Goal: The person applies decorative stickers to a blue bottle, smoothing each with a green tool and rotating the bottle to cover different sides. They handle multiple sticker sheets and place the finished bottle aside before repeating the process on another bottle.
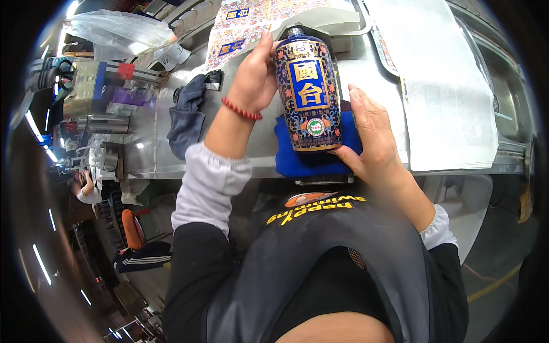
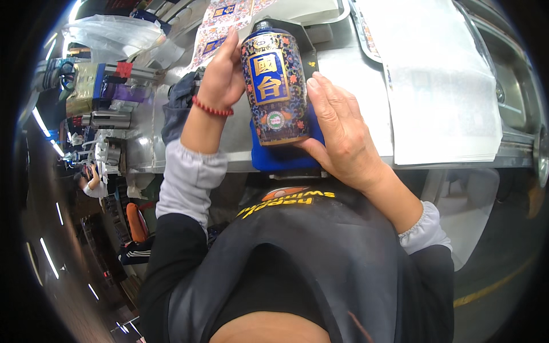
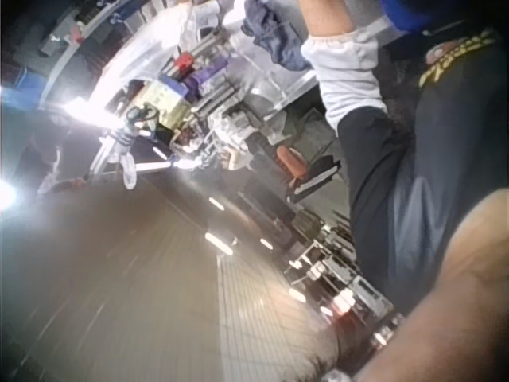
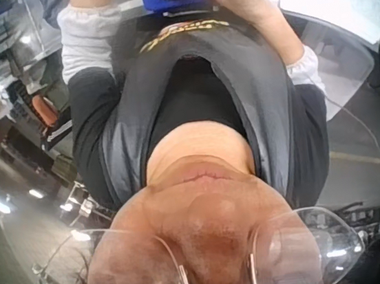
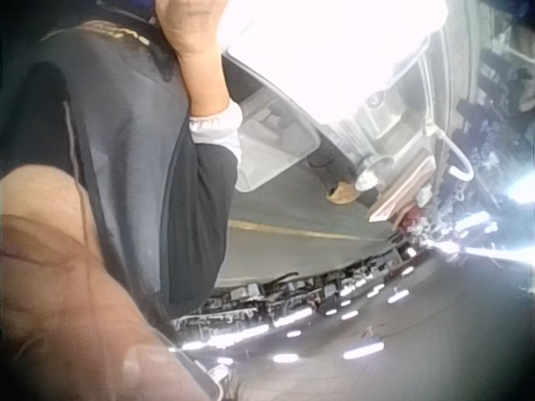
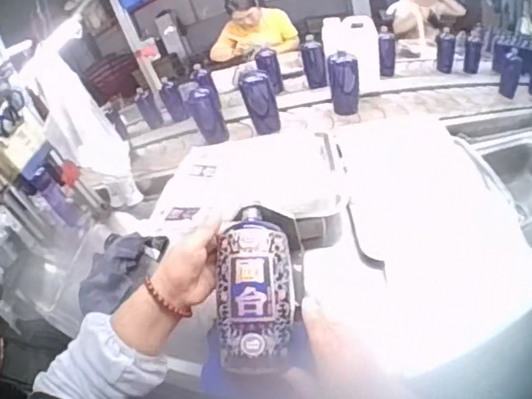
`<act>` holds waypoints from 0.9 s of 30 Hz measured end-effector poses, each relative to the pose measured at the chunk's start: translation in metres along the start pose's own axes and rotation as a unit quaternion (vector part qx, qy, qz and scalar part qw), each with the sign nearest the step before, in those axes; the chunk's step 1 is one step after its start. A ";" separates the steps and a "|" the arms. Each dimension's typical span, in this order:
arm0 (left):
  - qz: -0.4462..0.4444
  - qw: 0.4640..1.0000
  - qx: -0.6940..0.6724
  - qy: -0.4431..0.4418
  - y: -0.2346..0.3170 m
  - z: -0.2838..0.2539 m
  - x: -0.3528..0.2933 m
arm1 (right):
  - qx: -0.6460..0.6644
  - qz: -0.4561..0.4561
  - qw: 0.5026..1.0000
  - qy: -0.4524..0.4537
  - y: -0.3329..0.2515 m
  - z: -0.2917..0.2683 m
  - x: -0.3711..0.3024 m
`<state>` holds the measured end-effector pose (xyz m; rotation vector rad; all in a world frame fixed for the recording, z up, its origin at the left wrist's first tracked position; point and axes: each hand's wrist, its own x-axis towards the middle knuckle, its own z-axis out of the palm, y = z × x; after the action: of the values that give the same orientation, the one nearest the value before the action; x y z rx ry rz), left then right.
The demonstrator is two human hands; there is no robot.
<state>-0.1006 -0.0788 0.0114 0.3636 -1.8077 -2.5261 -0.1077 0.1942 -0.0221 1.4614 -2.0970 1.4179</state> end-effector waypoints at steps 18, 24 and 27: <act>0.052 0.994 0.090 0.020 0.065 0.001 -0.095 | 0.075 -0.136 0.987 0.048 0.004 -0.011 0.000; 0.029 0.982 0.181 0.043 0.098 0.000 -0.157 | 0.128 -0.209 0.967 0.068 -0.004 -0.003 0.010; 0.043 0.982 0.163 0.081 0.102 0.006 -0.202 | 0.153 -0.240 0.957 0.056 -0.016 0.008 0.018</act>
<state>0.0823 -0.0776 0.1454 0.4708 -2.1181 -2.0749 -0.1004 0.1766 -0.0056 1.7947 -1.3621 1.6138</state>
